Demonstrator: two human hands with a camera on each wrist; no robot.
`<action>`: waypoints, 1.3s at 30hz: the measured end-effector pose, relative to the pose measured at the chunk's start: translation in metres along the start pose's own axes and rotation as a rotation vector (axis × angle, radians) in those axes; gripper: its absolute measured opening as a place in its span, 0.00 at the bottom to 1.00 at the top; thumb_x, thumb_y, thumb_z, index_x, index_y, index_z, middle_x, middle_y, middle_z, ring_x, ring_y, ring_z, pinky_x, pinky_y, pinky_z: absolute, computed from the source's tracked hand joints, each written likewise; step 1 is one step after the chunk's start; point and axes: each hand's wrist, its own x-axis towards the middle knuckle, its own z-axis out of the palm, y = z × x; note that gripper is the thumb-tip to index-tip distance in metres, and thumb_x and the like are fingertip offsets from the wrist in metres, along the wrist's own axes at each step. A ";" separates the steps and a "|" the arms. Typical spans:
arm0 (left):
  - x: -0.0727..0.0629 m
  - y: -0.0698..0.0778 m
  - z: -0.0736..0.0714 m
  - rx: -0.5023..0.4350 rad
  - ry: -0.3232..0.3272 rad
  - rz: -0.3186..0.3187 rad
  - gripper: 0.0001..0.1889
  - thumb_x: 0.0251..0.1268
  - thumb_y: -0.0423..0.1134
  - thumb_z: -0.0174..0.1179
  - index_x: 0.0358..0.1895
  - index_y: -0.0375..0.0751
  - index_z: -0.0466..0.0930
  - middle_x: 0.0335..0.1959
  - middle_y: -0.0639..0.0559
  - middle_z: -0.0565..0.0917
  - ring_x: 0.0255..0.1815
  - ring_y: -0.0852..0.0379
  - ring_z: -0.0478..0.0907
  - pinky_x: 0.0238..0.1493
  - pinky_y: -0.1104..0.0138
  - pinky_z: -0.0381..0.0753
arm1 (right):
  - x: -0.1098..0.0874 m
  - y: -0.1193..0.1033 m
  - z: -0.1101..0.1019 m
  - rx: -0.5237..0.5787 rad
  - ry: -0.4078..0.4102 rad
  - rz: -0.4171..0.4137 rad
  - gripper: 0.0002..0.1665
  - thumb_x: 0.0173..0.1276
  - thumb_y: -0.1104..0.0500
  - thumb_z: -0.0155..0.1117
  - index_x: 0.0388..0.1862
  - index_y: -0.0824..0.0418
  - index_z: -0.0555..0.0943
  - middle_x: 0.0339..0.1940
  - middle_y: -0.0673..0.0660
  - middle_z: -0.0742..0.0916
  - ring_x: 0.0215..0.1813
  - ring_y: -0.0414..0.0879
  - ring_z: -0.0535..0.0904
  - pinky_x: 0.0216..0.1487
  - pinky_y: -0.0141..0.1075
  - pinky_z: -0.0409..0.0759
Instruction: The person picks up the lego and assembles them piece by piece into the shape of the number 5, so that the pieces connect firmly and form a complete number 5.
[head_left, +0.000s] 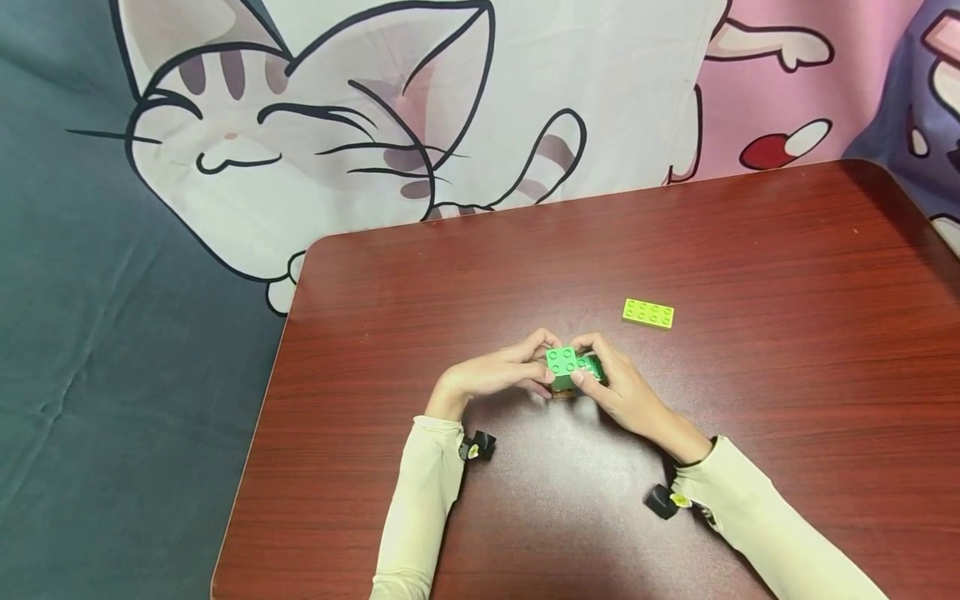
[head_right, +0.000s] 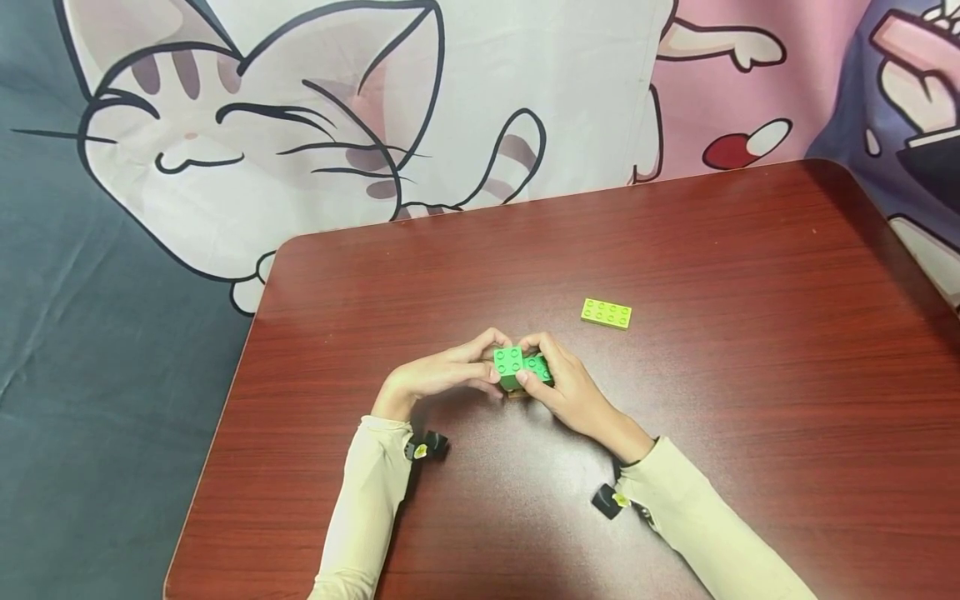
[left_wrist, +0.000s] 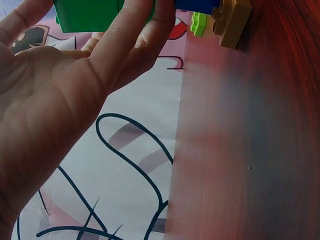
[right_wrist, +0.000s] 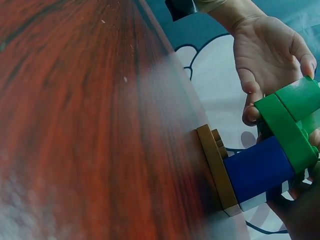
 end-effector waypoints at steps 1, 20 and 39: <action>0.000 0.000 0.000 -0.002 0.000 0.001 0.16 0.64 0.32 0.45 0.53 0.37 0.55 0.46 0.39 0.74 0.45 0.26 0.72 0.50 0.42 0.70 | 0.000 0.000 0.000 0.000 -0.001 -0.002 0.16 0.64 0.62 0.57 0.49 0.60 0.68 0.44 0.52 0.79 0.44 0.45 0.74 0.46 0.44 0.72; -0.003 0.002 0.003 -0.006 0.015 0.023 0.13 0.65 0.28 0.44 0.50 0.36 0.55 0.46 0.36 0.73 0.45 0.26 0.71 0.49 0.42 0.70 | 0.009 -0.043 -0.011 0.038 -0.028 0.038 0.15 0.58 0.73 0.58 0.44 0.69 0.69 0.41 0.62 0.80 0.40 0.47 0.75 0.40 0.37 0.75; 0.001 -0.004 -0.004 0.104 -0.002 0.029 0.18 0.64 0.32 0.49 0.54 0.39 0.56 0.47 0.42 0.76 0.40 0.31 0.74 0.43 0.46 0.75 | 0.009 -0.041 -0.011 0.067 -0.031 0.043 0.15 0.58 0.73 0.58 0.44 0.69 0.69 0.40 0.60 0.80 0.37 0.46 0.75 0.37 0.36 0.75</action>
